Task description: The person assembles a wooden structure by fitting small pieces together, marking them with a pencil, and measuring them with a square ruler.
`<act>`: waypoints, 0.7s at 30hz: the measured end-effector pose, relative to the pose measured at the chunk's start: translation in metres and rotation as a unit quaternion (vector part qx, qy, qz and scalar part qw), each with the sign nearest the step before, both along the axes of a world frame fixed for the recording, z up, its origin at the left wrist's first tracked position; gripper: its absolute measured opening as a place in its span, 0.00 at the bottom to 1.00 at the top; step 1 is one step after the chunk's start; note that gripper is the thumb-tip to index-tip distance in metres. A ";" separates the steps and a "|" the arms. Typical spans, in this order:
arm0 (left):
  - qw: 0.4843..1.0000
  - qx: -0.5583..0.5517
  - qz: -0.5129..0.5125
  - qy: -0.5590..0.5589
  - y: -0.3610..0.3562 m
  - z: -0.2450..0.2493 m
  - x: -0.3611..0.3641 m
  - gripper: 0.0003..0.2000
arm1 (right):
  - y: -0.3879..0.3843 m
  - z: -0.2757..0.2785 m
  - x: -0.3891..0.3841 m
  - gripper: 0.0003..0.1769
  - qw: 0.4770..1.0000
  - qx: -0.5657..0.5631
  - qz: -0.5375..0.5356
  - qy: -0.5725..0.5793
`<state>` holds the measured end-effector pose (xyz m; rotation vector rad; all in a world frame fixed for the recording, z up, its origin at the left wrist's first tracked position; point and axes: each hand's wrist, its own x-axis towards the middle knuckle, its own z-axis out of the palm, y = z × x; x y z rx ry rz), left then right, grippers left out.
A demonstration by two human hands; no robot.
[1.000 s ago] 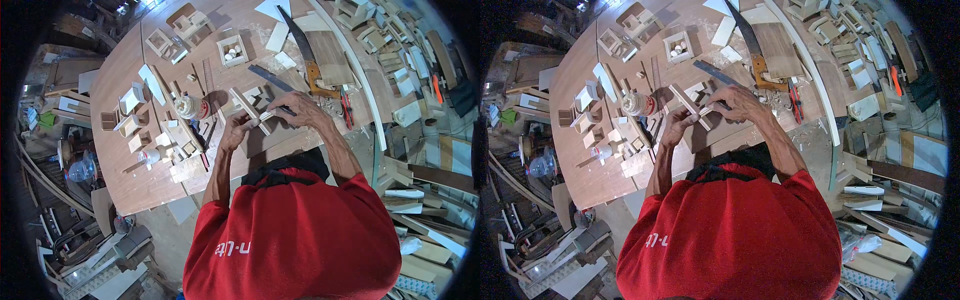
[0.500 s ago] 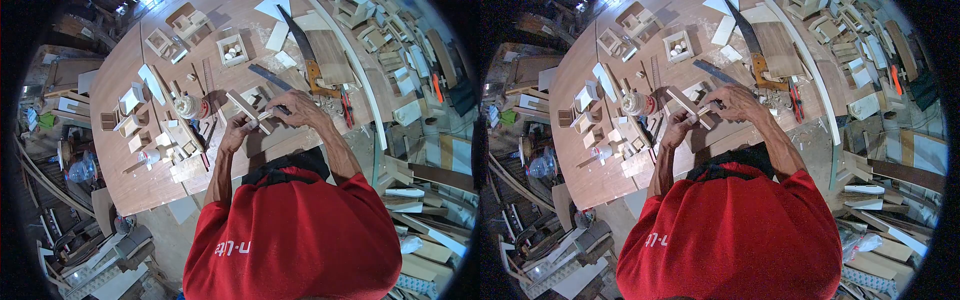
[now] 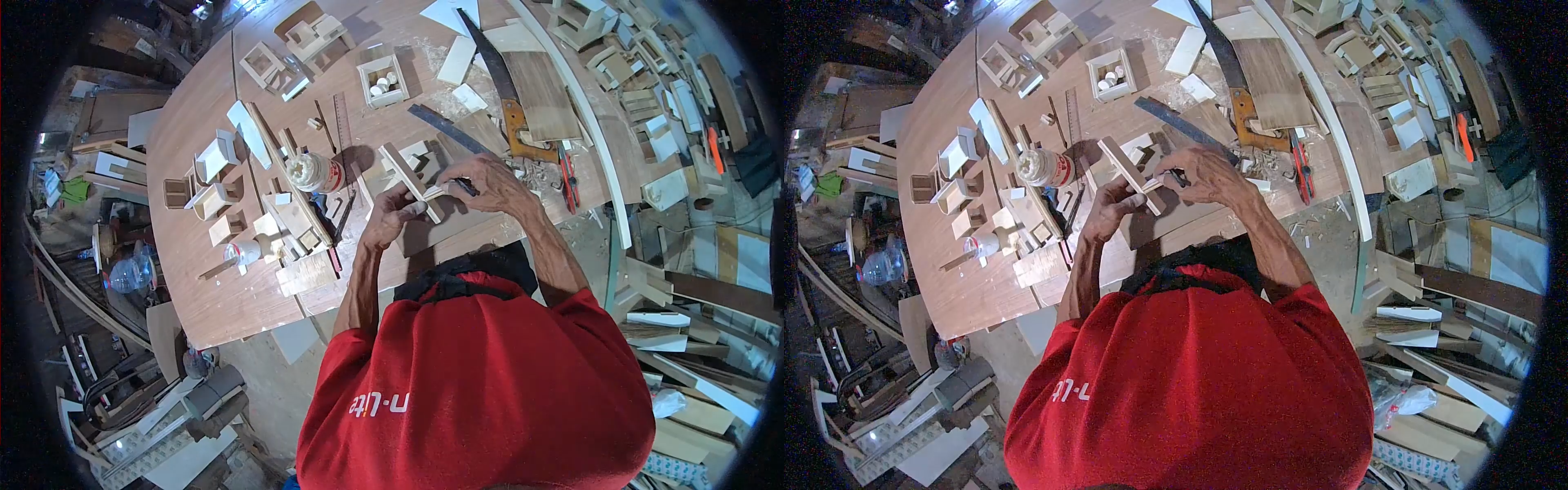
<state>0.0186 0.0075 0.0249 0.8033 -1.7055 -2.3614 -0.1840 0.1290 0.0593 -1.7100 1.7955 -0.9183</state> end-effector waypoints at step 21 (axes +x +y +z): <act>1.000 0.016 0.016 0.020 0.002 -0.005 0.001 0.23 | 0.010 0.004 0.005 0.11 0.999 0.041 -0.004 -0.011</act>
